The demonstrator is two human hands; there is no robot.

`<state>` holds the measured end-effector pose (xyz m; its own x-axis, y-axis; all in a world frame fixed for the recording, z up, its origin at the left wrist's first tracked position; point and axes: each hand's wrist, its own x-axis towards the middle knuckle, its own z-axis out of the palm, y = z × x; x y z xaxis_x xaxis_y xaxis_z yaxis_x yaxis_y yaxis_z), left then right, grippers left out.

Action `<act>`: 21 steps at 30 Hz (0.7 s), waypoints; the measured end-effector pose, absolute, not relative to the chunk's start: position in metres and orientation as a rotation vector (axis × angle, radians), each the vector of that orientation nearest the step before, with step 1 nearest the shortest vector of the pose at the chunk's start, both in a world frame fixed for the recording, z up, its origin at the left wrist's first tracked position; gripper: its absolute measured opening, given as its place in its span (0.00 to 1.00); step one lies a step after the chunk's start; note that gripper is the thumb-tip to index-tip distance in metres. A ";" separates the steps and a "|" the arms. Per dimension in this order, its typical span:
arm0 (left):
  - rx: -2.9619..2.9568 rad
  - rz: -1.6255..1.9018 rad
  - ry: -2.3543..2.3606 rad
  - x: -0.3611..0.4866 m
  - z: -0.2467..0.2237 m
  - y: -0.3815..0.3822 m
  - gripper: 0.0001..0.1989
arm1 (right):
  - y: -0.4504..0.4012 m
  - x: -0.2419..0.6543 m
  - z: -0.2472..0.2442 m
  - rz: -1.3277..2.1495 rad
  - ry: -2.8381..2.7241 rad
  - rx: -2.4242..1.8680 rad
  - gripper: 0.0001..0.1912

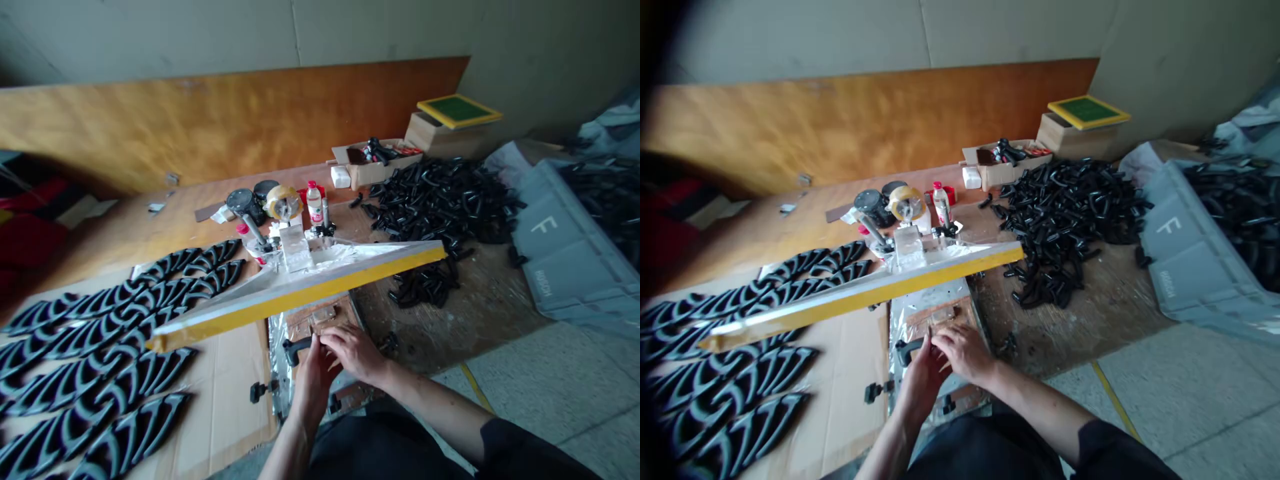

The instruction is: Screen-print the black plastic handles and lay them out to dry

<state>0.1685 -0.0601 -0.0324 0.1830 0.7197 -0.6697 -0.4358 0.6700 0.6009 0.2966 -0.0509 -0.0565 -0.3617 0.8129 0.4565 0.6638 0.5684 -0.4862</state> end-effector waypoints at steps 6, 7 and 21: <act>0.554 0.964 1.535 0.089 -0.057 -0.038 0.29 | -0.032 0.494 -0.108 0.204 -1.214 -1.747 0.19; 0.613 0.951 1.624 0.074 -0.061 -0.036 0.30 | -0.028 0.536 -0.118 0.179 -1.003 -1.929 0.23; 0.947 0.574 2.242 -0.027 -0.115 -0.030 0.25 | 0.020 0.550 -0.191 0.491 -0.855 -2.494 0.24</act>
